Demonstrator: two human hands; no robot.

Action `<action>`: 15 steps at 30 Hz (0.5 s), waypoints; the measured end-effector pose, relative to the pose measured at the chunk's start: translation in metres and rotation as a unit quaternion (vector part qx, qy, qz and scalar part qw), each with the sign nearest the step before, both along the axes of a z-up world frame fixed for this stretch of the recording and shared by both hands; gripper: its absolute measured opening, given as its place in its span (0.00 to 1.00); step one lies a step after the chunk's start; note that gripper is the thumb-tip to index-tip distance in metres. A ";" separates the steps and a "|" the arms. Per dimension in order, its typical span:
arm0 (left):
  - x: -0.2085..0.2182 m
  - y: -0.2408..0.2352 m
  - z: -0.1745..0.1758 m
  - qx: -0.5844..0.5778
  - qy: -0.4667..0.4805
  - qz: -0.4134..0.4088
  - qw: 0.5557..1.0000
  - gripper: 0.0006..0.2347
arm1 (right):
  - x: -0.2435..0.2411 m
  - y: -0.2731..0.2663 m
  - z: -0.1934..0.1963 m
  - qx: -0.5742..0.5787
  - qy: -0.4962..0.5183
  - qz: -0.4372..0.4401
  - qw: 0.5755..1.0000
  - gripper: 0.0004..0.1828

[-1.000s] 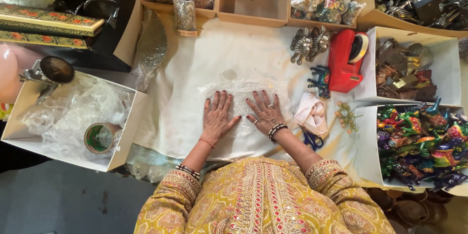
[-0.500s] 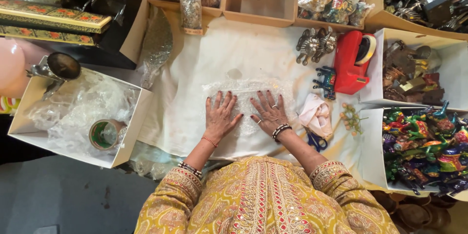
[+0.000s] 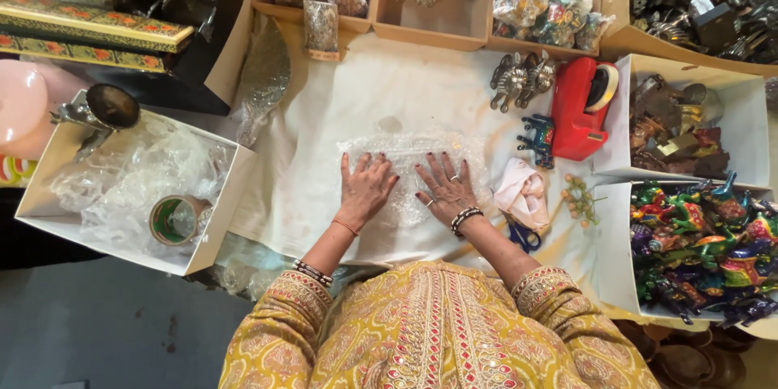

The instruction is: The person wipes a small blue animal figurine with a cloth and then wraps a silver-colored elephant figurine in bubble wrap and foil on a white table surface surrounded by various decorative items.

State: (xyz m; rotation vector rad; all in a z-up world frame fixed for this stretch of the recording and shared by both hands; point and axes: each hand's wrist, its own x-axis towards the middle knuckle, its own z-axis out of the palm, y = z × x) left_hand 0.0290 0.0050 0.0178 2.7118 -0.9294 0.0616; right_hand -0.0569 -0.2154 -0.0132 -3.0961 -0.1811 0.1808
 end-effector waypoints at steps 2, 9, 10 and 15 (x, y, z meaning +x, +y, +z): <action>0.015 0.006 0.004 -0.033 0.053 0.025 0.998 0.14 | -0.001 0.000 0.001 -0.009 0.009 -0.001 1.000 0.37; 0.070 0.019 -0.008 -0.178 -0.089 0.161 0.967 0.13 | -0.003 0.002 0.002 -0.017 0.030 -0.003 0.999 0.37; 0.074 0.016 -0.007 -0.179 -0.090 0.160 0.967 0.13 | -0.002 0.001 0.001 -0.018 0.028 -0.004 0.999 0.37; 0.094 0.005 -0.017 -0.084 0.077 0.104 0.988 0.06 | -0.003 0.001 0.000 -0.016 0.021 -0.002 1.000 0.37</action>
